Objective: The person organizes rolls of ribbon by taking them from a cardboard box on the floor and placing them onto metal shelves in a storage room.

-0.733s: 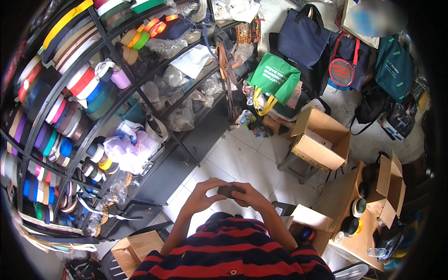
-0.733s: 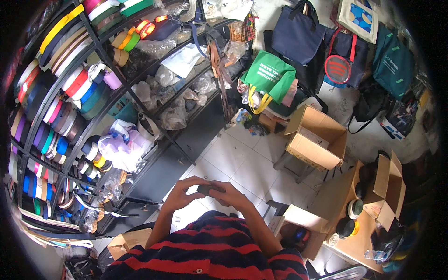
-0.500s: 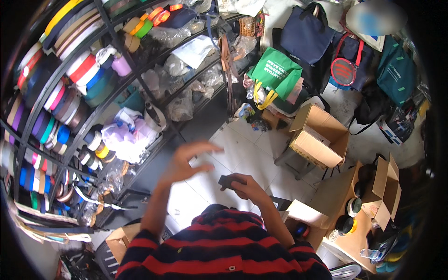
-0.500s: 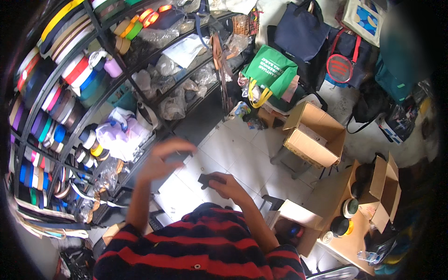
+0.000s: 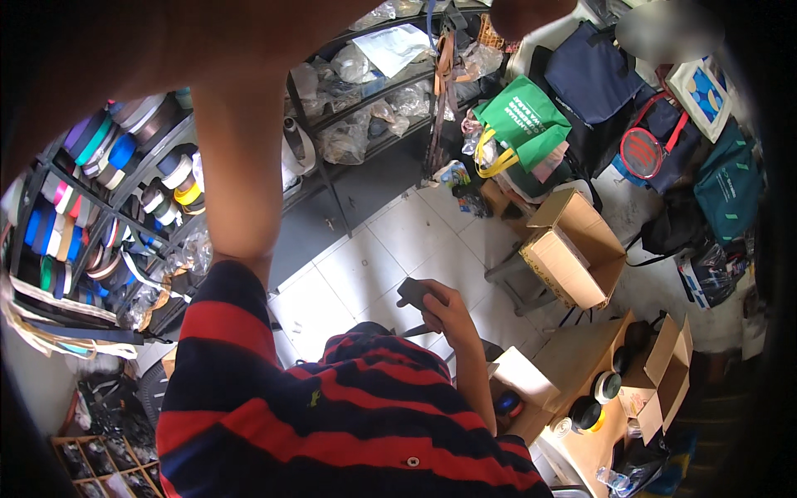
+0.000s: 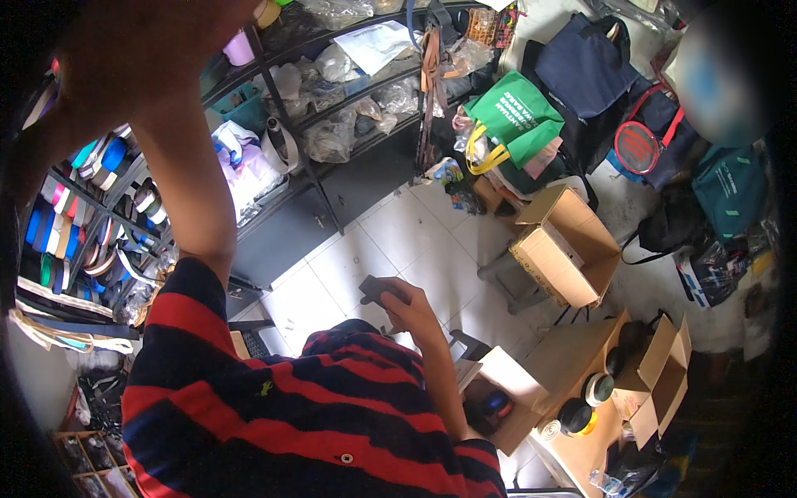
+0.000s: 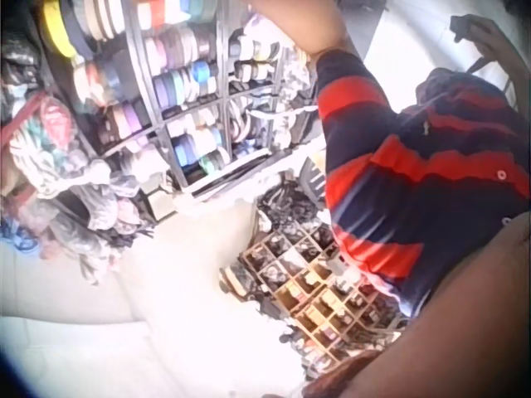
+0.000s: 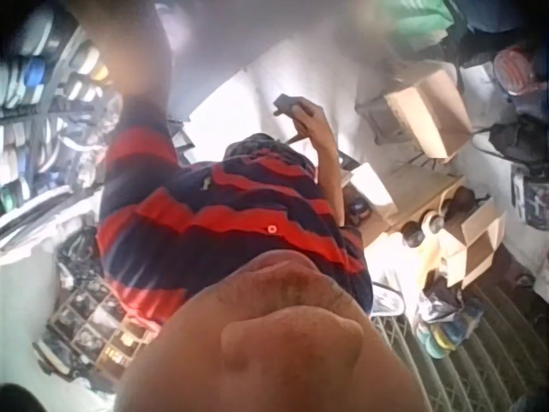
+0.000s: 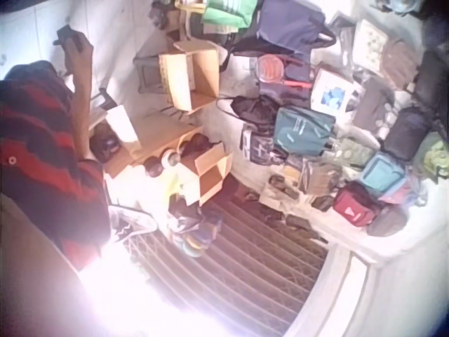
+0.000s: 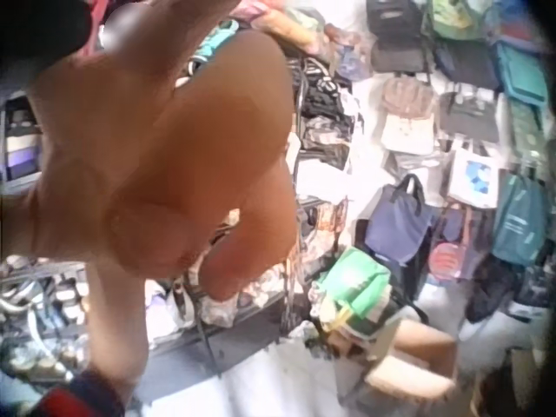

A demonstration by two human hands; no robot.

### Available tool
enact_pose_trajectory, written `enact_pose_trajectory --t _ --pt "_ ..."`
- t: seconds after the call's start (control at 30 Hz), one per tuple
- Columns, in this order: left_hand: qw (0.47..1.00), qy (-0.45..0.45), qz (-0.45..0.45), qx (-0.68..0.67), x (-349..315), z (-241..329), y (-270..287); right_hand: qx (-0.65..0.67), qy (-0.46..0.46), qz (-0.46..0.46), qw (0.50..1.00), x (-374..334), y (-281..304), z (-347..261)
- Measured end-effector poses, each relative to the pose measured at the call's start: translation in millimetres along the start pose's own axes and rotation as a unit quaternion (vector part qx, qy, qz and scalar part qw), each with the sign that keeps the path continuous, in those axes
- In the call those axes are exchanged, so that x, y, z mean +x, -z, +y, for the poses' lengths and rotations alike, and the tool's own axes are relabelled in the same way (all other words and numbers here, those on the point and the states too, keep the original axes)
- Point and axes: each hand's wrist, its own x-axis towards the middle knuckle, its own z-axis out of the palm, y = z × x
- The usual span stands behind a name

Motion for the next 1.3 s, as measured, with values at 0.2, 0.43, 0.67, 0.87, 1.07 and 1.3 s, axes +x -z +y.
enact_pose_trajectory --t 0.2,0.43,0.67,0.87,1.07,1.3 --pt "1.000 -0.007 -0.005 0.027 3.4 17.0 11.8 0.012 0.003 -0.016 1.000 3.4 -2.9 6.4" --pt "0.983 -0.013 -0.182 0.016 -44.7 31.0 1.4 0.004 -0.023 -0.020 1.000 18.4 -12.2 6.9" --pt "0.912 0.217 -0.325 0.122 -240.3 -18.2 -29.2 0.013 -0.021 -0.067 0.997 37.7 -30.1 6.6" --pt "0.904 0.309 -0.251 0.158 -283.7 -1.9 -6.6 -0.024 -0.095 -0.096 0.991 52.5 -58.4 11.6" --pt "0.933 0.325 -0.118 0.096 -315.1 18.5 44.2 -0.020 -0.113 -0.209 0.971 82.4 -98.3 26.6" --pt "0.933 0.343 0.053 0.095 -378.7 62.8 135.3 0.034 -0.126 -0.315 0.940 130.9 -206.7 51.8"
